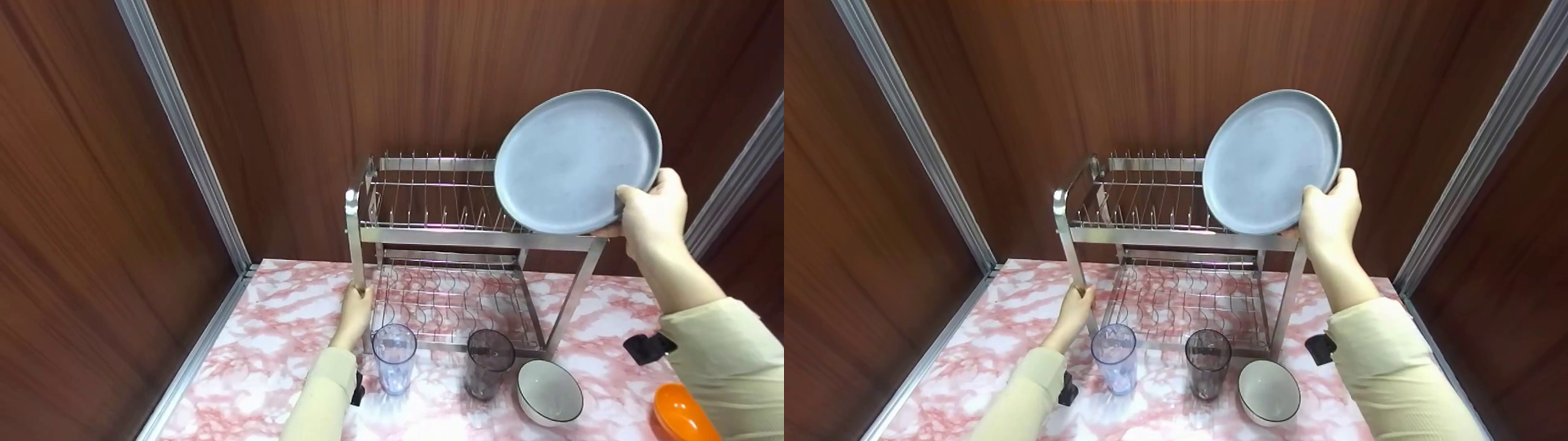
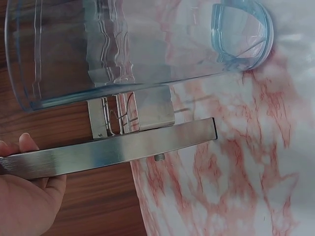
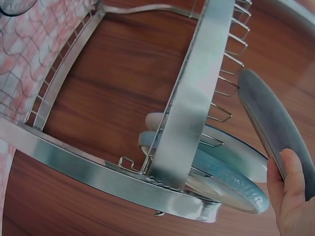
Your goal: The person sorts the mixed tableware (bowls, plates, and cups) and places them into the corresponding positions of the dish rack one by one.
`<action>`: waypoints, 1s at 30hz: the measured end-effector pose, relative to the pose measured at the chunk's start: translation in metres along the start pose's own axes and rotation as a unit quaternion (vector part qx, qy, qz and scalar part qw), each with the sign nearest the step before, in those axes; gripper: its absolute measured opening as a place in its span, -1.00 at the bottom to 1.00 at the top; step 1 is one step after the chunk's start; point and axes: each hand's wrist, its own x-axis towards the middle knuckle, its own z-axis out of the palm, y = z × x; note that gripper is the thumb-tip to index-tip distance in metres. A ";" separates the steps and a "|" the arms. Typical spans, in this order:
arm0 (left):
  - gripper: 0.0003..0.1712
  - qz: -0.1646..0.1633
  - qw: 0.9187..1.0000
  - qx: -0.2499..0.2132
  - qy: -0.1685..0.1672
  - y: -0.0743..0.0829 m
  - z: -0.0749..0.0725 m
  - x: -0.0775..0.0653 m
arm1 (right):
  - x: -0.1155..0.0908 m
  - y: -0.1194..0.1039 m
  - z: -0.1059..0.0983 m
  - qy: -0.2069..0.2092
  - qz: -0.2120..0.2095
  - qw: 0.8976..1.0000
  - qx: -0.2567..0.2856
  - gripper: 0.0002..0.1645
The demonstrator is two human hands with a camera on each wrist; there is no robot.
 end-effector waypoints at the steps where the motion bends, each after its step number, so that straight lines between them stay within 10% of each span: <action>1: -0.72 0.000 1.000 0.000 0.000 0.000 0.000 0.000 | 0.001 -0.001 0.001 0.003 -0.001 1.000 -0.006 -0.75; 14: -0.74 0.013 1.000 -0.002 0.011 -0.001 0.001 0.001 | 0.012 -0.012 0.020 0.039 -0.029 0.991 -0.128 -0.76; 30: -0.76 0.018 1.000 0.008 0.017 -0.003 0.004 0.002 | 0.023 -0.002 0.051 0.101 -0.123 0.930 -0.332 -0.65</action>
